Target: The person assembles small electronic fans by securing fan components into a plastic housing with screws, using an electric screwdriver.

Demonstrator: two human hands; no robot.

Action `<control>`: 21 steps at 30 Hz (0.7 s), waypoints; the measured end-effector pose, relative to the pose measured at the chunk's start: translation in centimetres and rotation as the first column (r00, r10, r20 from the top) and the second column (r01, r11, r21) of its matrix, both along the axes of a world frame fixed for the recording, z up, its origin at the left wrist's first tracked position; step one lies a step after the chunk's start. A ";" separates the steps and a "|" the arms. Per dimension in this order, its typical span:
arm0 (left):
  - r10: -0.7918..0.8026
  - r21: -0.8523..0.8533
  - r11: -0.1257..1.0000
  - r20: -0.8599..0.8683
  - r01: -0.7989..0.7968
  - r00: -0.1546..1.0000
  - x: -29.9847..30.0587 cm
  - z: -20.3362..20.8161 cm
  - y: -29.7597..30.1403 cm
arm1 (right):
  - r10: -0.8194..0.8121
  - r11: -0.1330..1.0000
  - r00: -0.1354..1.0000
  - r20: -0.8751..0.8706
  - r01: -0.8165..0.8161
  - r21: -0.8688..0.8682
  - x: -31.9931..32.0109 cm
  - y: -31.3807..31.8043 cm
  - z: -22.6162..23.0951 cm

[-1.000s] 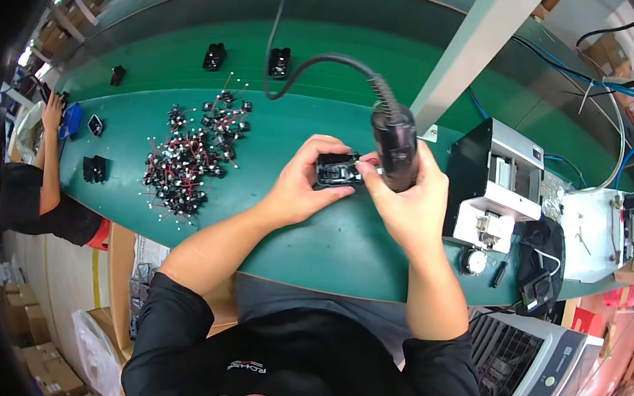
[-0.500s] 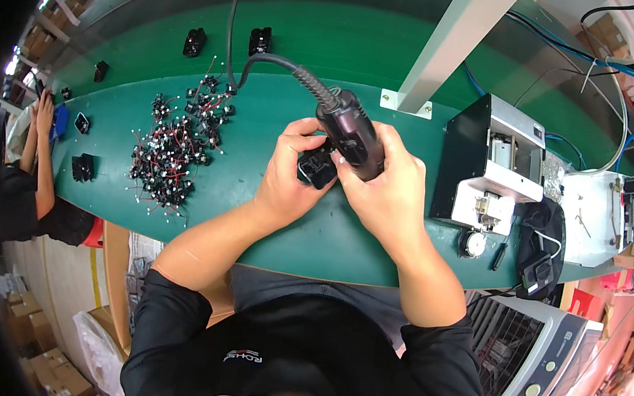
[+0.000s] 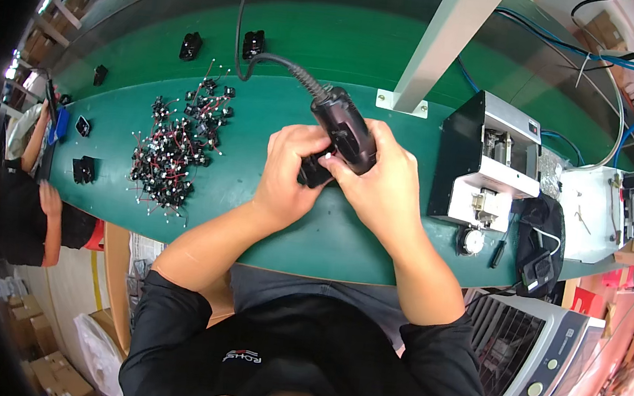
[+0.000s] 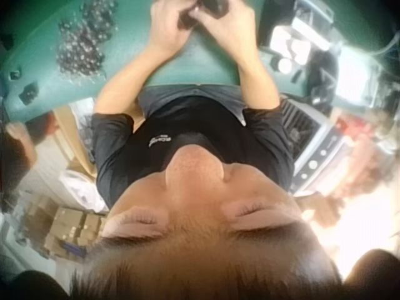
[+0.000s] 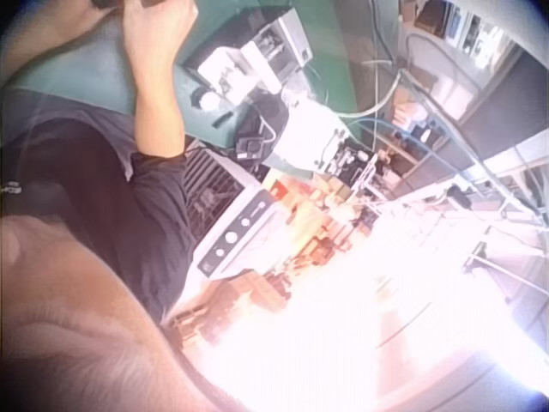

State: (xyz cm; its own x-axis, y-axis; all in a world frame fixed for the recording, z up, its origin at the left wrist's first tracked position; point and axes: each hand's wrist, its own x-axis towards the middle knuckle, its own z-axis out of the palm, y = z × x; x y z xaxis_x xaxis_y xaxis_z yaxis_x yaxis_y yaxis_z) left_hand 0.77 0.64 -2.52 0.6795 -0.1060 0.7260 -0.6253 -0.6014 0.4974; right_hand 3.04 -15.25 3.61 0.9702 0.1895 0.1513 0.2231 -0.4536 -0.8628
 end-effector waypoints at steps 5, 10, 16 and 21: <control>-0.426 -0.589 0.779 -0.248 0.214 0.870 0.8 -1.0 1.4 | -0.034 0.989 0.999 0.010 0.033 0.143 0.8 -1.2 -0.2; -0.653 -0.786 0.582 -0.301 0.207 0.695 0.4 0.5 1.5 | 0.014 0.989 0.992 -0.127 0.005 0.146 0.9 -1.1 -0.3; -0.627 -0.803 0.558 -0.242 0.210 0.741 -0.5 0.5 0.4 | 0.039 0.992 0.996 -0.077 -0.029 0.120 0.0 -0.8 -0.3; -0.671 -0.913 0.408 -0.291 0.013 0.682 0.2 0.1 0.2 | -0.116 0.960 0.993 -0.025 0.119 0.255 -1.5 -3.5 2.6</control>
